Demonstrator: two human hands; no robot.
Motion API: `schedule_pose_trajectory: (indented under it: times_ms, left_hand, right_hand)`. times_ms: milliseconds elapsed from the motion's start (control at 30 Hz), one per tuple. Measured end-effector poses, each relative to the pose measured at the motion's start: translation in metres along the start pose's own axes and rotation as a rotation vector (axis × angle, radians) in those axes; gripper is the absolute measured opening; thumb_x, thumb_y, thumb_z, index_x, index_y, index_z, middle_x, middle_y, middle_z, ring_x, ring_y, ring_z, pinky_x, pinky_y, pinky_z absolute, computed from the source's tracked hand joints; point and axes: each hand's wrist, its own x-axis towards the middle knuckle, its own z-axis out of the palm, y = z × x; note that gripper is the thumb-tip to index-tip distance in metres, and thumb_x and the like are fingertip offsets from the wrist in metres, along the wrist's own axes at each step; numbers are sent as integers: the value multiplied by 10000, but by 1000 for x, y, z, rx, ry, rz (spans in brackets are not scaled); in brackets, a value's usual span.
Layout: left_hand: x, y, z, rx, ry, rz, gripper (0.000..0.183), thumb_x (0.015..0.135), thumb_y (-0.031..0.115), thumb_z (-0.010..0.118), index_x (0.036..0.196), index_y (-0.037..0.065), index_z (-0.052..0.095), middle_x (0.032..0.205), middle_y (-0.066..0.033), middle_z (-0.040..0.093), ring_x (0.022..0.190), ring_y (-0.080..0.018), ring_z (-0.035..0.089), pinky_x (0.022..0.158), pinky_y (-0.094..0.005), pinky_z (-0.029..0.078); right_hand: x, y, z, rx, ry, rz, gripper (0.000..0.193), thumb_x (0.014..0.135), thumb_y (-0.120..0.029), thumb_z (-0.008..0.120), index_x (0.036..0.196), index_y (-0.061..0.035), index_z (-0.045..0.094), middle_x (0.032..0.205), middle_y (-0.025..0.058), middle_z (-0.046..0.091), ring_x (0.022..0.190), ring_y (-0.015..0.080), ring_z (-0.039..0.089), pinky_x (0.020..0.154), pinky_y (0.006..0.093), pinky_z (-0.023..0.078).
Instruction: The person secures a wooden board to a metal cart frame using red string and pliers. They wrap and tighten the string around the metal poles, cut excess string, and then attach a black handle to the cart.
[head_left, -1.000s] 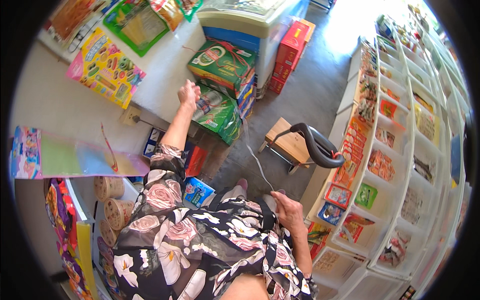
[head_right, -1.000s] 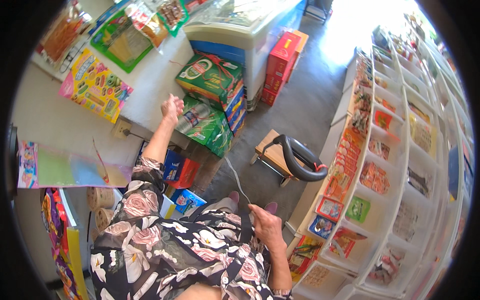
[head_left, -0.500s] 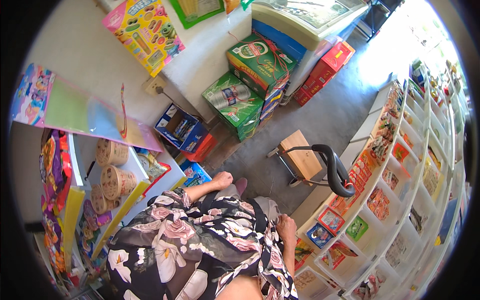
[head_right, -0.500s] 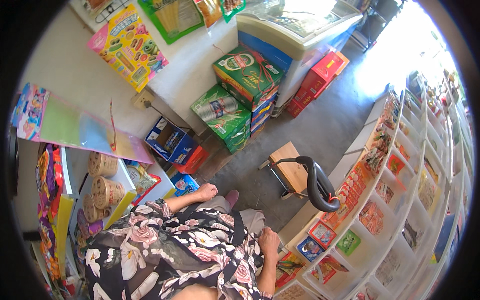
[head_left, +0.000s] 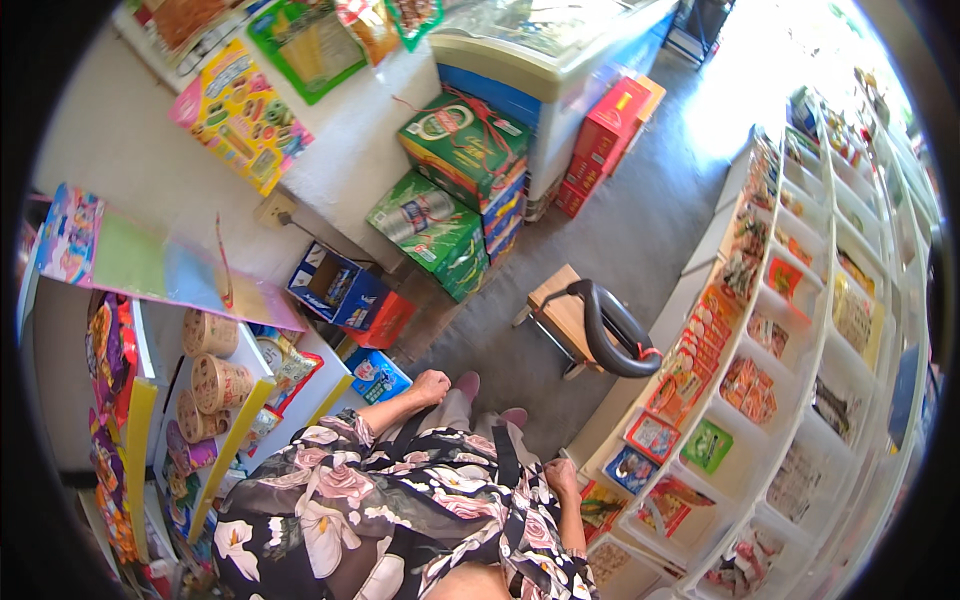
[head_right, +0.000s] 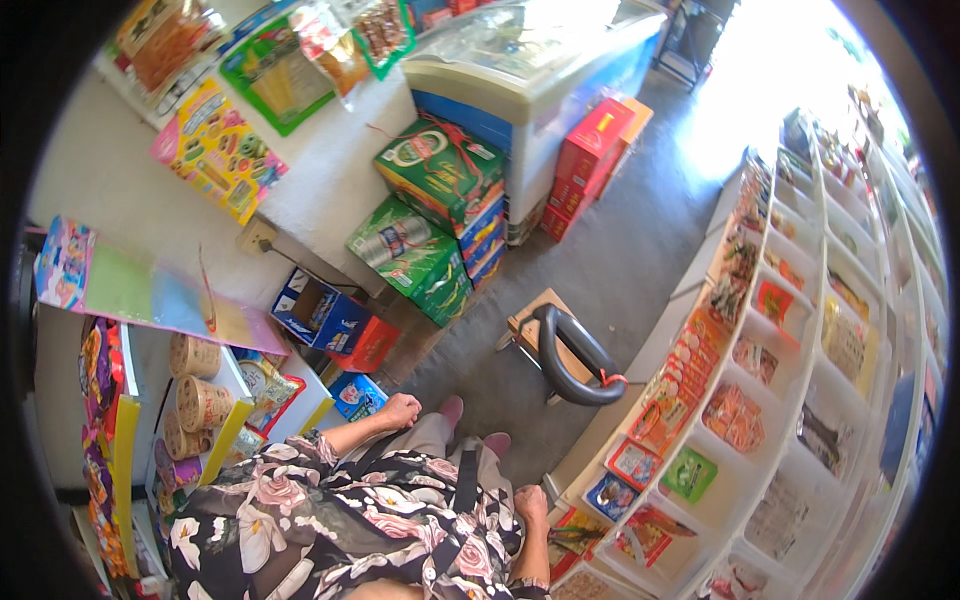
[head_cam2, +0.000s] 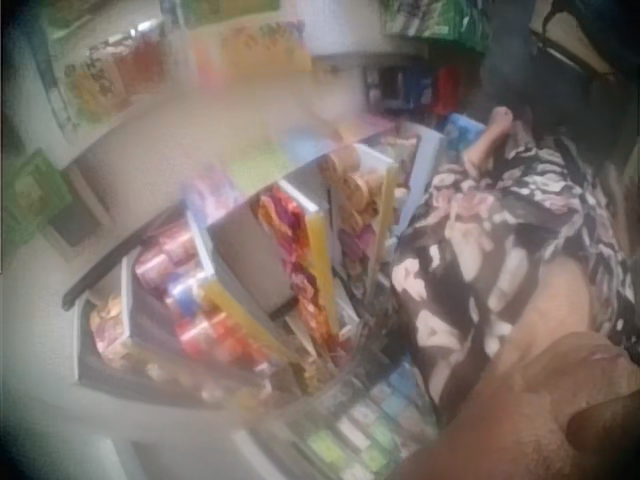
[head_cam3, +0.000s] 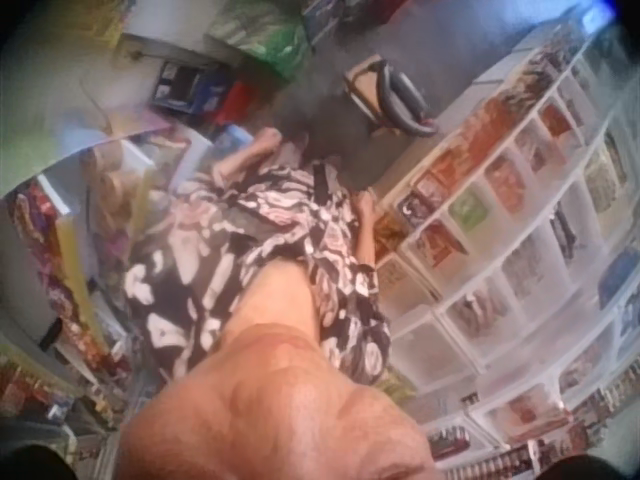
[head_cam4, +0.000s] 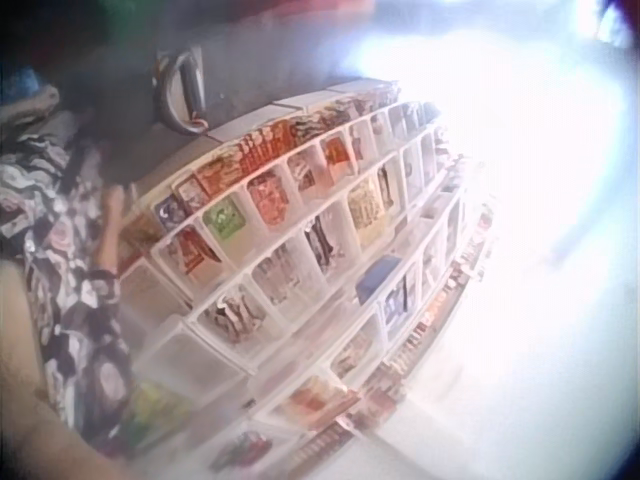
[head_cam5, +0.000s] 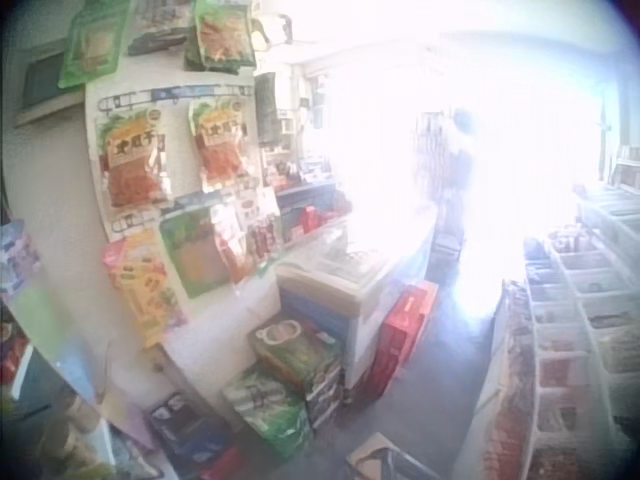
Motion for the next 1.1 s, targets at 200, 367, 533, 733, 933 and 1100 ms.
schedule_pose_trajectory:
  times_ms: [200,367,533,733,933,1100]
  left_hand:
    - [5,21,31,-205,-100,-56,267,881,261,536,986,27,610,739,-63,614,570,-144,583,457,-259,458]
    - [-9,59,58,-563,-238,-440,514,886,435,542,1211,45,461,1032,-111,613,927,-183,601,674,-344,504]
    - [-5,52,58,-962,-209,-359,318,913,337,533,1103,83,564,971,-95,659,873,-231,637,716,-356,509]
    - [-5,30,38,-1128,-57,-114,147,858,115,607,950,2,594,846,-145,658,788,-285,655,673,-344,556]
    - [-11,33,48,-1037,206,-177,128,932,140,486,952,23,533,759,-105,621,633,-199,633,522,-272,524]
    - [-18,30,65,-1136,201,-269,129,935,132,480,948,12,528,761,-130,622,643,-213,637,510,-268,530]
  right_hand:
    - [2,-5,-6,132,94,-171,236,822,-226,489,844,-50,643,838,189,627,818,379,596,720,454,477]
    - [-6,-50,-36,500,65,-493,218,879,-171,528,976,-28,661,761,150,640,691,244,612,660,324,474]
    - [-30,-70,-46,715,-281,-449,213,876,-184,566,987,-34,670,643,32,562,558,85,464,519,251,392]
    - [-44,-66,-57,1020,-321,-86,183,873,-139,576,937,-10,688,603,-43,503,540,40,411,483,200,328]
    - [-45,-72,-62,797,-337,-160,218,889,-146,546,989,11,659,593,-15,502,545,60,438,521,219,374]
    - [-30,-75,-72,550,-329,-266,251,890,-160,501,1019,8,634,611,61,582,579,155,561,574,291,445]
